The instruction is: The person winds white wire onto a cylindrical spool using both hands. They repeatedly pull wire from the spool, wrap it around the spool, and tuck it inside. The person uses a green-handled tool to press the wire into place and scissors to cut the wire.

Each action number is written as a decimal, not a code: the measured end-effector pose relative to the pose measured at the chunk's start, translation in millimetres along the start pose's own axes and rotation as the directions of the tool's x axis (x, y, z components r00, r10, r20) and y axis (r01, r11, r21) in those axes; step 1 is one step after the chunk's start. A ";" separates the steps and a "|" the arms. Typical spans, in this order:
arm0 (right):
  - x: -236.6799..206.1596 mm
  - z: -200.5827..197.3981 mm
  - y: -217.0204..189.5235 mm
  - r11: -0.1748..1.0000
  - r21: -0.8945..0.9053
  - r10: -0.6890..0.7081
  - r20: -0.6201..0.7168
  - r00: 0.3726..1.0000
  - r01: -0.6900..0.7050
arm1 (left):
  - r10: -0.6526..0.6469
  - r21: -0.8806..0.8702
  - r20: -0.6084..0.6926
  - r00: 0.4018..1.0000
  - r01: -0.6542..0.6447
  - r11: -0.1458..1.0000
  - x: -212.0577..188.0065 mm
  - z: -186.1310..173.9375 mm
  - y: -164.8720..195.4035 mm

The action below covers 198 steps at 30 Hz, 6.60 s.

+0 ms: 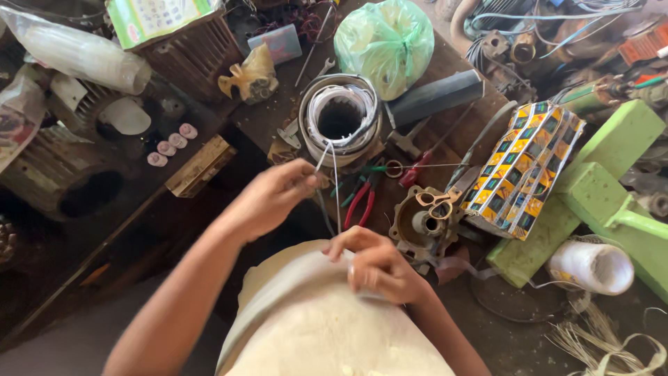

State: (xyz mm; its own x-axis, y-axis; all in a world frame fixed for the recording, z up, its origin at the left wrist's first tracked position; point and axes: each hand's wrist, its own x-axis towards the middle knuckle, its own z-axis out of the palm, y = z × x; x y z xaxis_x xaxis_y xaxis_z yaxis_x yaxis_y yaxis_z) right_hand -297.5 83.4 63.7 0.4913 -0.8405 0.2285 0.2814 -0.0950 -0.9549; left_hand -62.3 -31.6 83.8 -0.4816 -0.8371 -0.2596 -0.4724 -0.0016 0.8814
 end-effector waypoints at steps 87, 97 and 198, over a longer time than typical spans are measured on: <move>-74.4 -111.9 29.8 0.745 0.661 0.664 -0.725 0.184 -0.088 | -0.068 -0.373 -0.507 0.859 -0.147 0.916 14.5 2.3 -44.5; -70.0 -31.9 69.8 0.674 0.738 0.310 -0.275 0.910 -0.007 | 0.002 -0.023 -0.437 0.899 -0.013 1.000 -25.5 -8.3 -21.1; 131.1 -53.8 13.0 0.580 -0.714 -0.175 -0.579 0.796 -0.392 | 0.590 0.385 0.317 0.742 -0.670 0.635 91.5 -61.5 -3.5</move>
State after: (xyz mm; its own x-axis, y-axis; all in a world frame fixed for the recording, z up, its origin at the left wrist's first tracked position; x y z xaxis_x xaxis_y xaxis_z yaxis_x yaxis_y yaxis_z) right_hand -273.8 -56.7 71.1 -0.1351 -0.9616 0.2390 -0.6178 -0.1068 -0.7790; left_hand -59.3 -141.8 81.2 -0.8705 -0.4486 0.2025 -0.2617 0.7703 0.5815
